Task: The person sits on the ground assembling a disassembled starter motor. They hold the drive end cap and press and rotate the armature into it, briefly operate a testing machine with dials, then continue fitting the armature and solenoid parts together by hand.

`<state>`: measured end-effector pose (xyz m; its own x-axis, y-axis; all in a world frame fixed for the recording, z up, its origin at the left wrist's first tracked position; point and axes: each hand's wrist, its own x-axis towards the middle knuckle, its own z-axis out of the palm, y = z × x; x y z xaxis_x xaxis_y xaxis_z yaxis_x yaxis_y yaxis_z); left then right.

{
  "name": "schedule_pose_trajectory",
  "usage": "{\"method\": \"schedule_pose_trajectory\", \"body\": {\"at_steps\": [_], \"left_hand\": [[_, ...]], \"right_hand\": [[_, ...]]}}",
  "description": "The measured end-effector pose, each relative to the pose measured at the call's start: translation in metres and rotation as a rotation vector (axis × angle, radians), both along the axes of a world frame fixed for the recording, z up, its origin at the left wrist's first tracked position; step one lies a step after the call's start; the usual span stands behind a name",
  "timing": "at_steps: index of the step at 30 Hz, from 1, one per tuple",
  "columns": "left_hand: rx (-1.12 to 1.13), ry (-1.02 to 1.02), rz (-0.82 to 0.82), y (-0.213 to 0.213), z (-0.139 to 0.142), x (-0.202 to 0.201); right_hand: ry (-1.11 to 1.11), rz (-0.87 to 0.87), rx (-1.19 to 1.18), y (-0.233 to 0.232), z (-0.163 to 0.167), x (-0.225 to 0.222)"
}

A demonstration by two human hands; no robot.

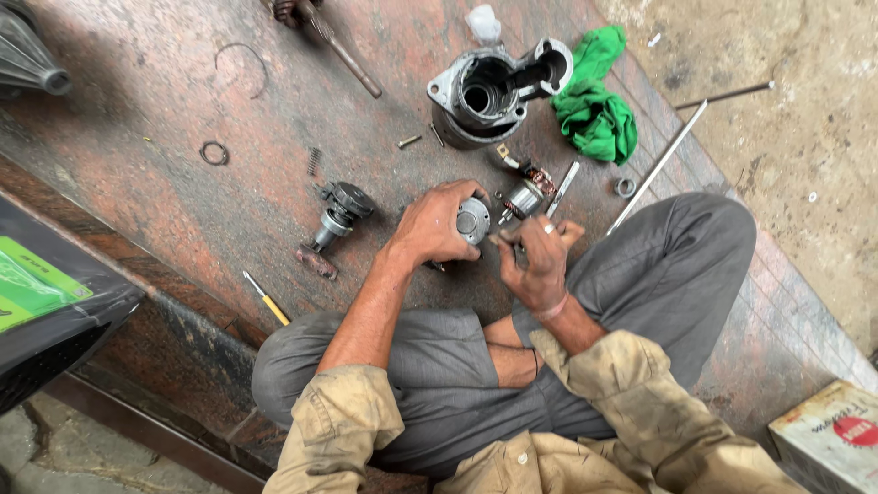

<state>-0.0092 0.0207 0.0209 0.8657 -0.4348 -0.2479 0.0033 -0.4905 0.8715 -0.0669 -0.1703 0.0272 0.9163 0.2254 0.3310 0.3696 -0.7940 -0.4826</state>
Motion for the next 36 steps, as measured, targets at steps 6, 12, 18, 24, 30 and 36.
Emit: {"method": "schedule_pose_trajectory", "body": {"at_steps": [6, 12, 18, 24, 30, 36], "left_hand": [[-0.009, 0.029, -0.002, 0.0, 0.001, -0.001], [-0.038, -0.031, 0.011, 0.001, -0.005, -0.001], [-0.046, -0.026, -0.004, 0.0, -0.009, 0.0], [-0.015, -0.014, -0.017, 0.001, -0.011, -0.002], [-0.024, 0.003, -0.016, 0.0, -0.012, -0.001], [-0.002, 0.04, -0.013, 0.0, -0.01, 0.0]], "right_hand": [[-0.019, -0.012, -0.012, 0.001, 0.003, 0.001], [0.0, 0.0, -0.017, -0.005, -0.007, -0.002], [-0.003, 0.017, -0.012, -0.009, -0.017, -0.005], [0.005, -0.018, 0.003, -0.013, -0.024, -0.004], [-0.015, 0.008, -0.02, -0.015, -0.024, -0.004], [-0.016, 0.04, -0.026, -0.015, -0.021, -0.003]]}}
